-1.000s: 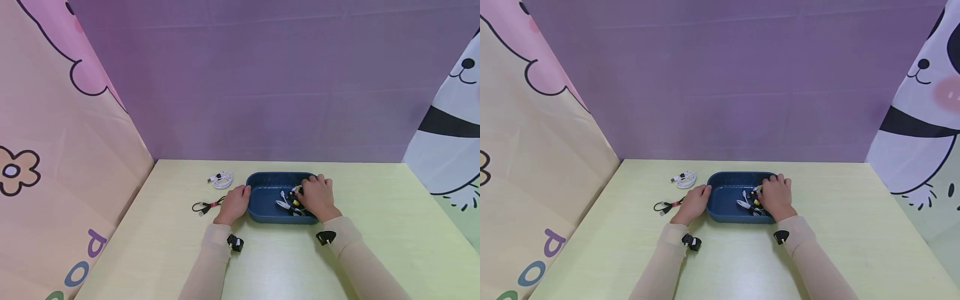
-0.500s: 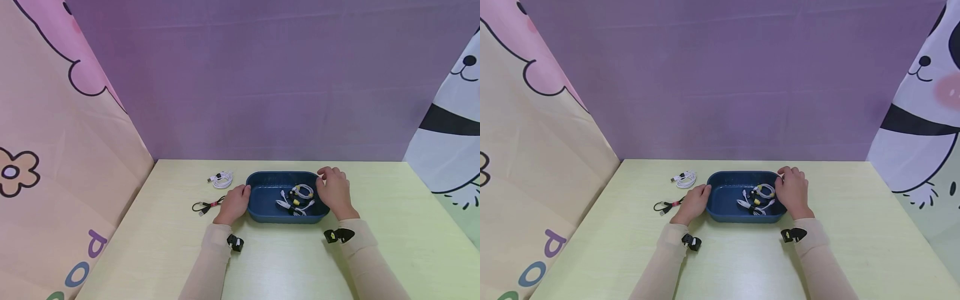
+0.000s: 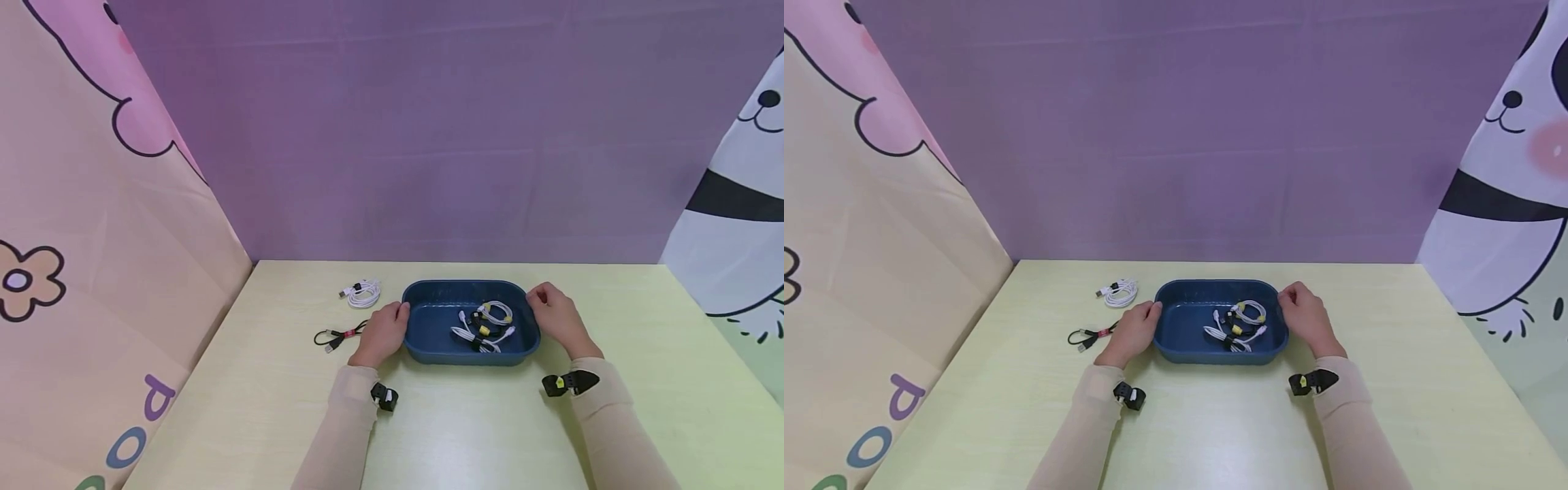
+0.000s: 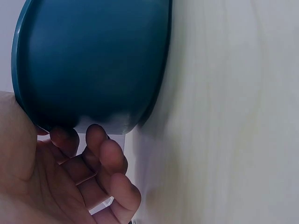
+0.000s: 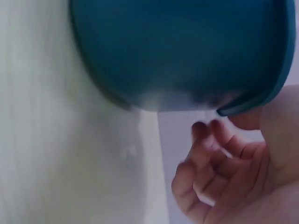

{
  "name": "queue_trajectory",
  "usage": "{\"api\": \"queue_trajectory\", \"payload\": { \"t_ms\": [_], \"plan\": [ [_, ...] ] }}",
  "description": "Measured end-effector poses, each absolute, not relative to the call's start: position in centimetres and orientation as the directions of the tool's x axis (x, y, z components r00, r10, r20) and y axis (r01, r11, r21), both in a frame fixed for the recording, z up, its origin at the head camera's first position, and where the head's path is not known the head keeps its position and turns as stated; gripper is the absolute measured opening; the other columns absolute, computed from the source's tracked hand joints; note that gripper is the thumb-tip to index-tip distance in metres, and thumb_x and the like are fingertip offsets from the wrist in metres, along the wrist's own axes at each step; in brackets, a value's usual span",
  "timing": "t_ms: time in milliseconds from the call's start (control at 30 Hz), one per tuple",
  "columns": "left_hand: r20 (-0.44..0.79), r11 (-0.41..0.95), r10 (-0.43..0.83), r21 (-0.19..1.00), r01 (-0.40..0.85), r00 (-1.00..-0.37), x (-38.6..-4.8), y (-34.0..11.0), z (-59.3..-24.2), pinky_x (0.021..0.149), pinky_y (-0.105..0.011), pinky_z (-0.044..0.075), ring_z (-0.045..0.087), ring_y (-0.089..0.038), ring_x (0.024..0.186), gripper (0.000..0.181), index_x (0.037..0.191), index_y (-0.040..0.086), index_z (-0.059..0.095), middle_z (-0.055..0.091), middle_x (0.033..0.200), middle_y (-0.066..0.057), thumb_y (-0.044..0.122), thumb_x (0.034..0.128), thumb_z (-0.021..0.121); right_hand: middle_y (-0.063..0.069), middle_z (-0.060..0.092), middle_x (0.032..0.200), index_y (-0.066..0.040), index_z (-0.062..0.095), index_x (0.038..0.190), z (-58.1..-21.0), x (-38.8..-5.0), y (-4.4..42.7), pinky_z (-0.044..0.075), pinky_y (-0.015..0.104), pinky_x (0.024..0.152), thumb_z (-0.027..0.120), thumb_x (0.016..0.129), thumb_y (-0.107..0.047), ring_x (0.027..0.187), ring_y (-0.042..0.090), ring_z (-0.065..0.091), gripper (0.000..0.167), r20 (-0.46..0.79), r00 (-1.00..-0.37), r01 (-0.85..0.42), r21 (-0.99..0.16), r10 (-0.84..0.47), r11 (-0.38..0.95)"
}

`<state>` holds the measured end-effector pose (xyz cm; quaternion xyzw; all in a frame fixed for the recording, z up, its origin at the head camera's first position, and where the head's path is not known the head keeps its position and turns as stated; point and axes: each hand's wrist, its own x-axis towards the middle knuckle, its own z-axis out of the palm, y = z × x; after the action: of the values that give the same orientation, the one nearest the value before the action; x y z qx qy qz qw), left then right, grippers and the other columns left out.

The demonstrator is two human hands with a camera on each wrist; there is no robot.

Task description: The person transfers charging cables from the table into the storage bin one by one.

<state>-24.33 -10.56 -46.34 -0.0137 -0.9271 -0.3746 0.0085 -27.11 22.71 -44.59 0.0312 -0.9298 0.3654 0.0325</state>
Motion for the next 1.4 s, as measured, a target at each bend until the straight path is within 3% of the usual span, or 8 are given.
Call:
{"api": "queue_trajectory", "payload": {
  "t_ms": [133, 300, 467, 633, 900, 1133, 1400],
  "plan": [
    [0.025, 0.716, 0.02, 0.697, 0.032, -0.999, -24.3, -10.6, -46.3, 0.061, -0.032, 0.037, 0.052, -0.022, 0.069, 0.04, 0.095, 0.009, 0.063, 0.048, 0.072, -0.004, 0.036, 0.1107, 0.039, 0.016, 0.061, 0.105, 0.0, 0.058, 0.115, -45.3, -27.5, 23.1, 0.041, 0.035, 0.079, 0.043, 0.109, -0.032, 0.097, 0.03, 0.054, 0.036, 0.046, -0.998, -0.07, -0.739, -0.054, 0.671],
    [0.021, 0.714, 0.019, 0.7, 0.028, -1.0, -24.3, -10.7, -46.4, 0.062, -0.032, 0.036, 0.052, -0.021, 0.069, 0.041, 0.095, 0.009, 0.063, 0.048, 0.073, -0.004, 0.037, 0.1108, 0.038, 0.002, 0.047, 0.085, 0.0, 0.054, 0.101, -46.2, -27.8, 23.6, 0.037, 0.031, 0.071, 0.045, 0.109, -0.041, 0.082, 0.019, 0.047, 0.043, -0.017, -0.993, -0.052, -0.832, -0.118, 0.552],
    [0.015, 0.711, 0.017, 0.703, 0.023, -1.0, -24.2, -10.8, -46.5, 0.061, -0.031, 0.036, 0.051, -0.021, 0.067, 0.04, 0.094, 0.009, 0.062, 0.047, 0.072, -0.003, 0.036, 0.1109, 0.038, -0.004, 0.04, 0.076, -0.002, 0.05, 0.092, -46.9, -28.0, 23.9, 0.035, 0.029, 0.067, 0.048, 0.107, -0.047, 0.073, 0.014, 0.043, 0.047, -0.06, -0.983, -0.034, -0.87, -0.173, 0.491],
    [0.025, 0.716, 0.021, 0.698, 0.032, -0.999, -24.2, -10.9, -46.5, 0.06, -0.031, 0.035, 0.05, -0.02, 0.065, 0.039, 0.091, 0.01, 0.06, 0.046, 0.071, -0.003, 0.036, 0.1108, 0.039, -0.003, 0.041, 0.078, -0.004, 0.052, 0.089, -47.0, -28.1, 24.2, 0.035, 0.031, 0.07, 0.048, 0.106, -0.05, 0.077, 0.013, 0.043, 0.05, -0.08, -0.978, -0.023, -0.877, -0.191, 0.481],
    [0.018, 0.725, 0.015, 0.688, 0.023, -1.0, -24.1, -10.8, -46.2, 0.061, -0.032, 0.036, 0.051, -0.021, 0.066, 0.039, 0.094, 0.009, 0.062, 0.048, 0.072, -0.004, 0.036, 0.1109, 0.039, -0.007, 0.047, 0.08, -0.003, 0.062, 0.103, -47.2, -28.2, 24.5, 0.038, 0.03, 0.079, 0.048, 0.106, -0.051, 0.084, 0.01, 0.048, 0.05, -0.114, -0.972, 0.014, -0.899, -0.203, 0.438],
    [0.05, 0.738, 0.022, 0.673, 0.05, -0.998, -24.1, -10.8, -46.4, 0.06, -0.031, 0.035, 0.05, -0.021, 0.064, 0.04, 0.09, 0.01, 0.06, 0.047, 0.071, -0.003, 0.037, 0.1106, 0.039, -0.011, 0.044, 0.073, -0.014, 0.059, 0.084, -47.7, -28.2, 24.8, 0.038, 0.024, 0.069, 0.052, 0.107, -0.041, 0.072, 0.005, 0.045, 0.036, -0.105, -0.96, 0.039, -0.968, -0.26, 0.248],
    [0.056, 0.754, 0.039, 0.654, 0.066, -0.998, -24.2, -11.6, -45.5, 0.061, -0.031, 0.034, 0.048, -0.02, 0.065, 0.041, 0.085, 0.012, 0.056, 0.046, 0.071, -0.002, 0.039, 0.1104, 0.039, -0.01, 0.047, 0.077, -0.013, 0.06, 0.087, -47.8, -28.1, 25.0, 0.039, 0.023, 0.071, 0.051, 0.107, -0.042, 0.076, 0.006, 0.046, 0.036, -0.11, -0.957, 0.05, -0.974, -0.27, 0.22]
  ]
}}
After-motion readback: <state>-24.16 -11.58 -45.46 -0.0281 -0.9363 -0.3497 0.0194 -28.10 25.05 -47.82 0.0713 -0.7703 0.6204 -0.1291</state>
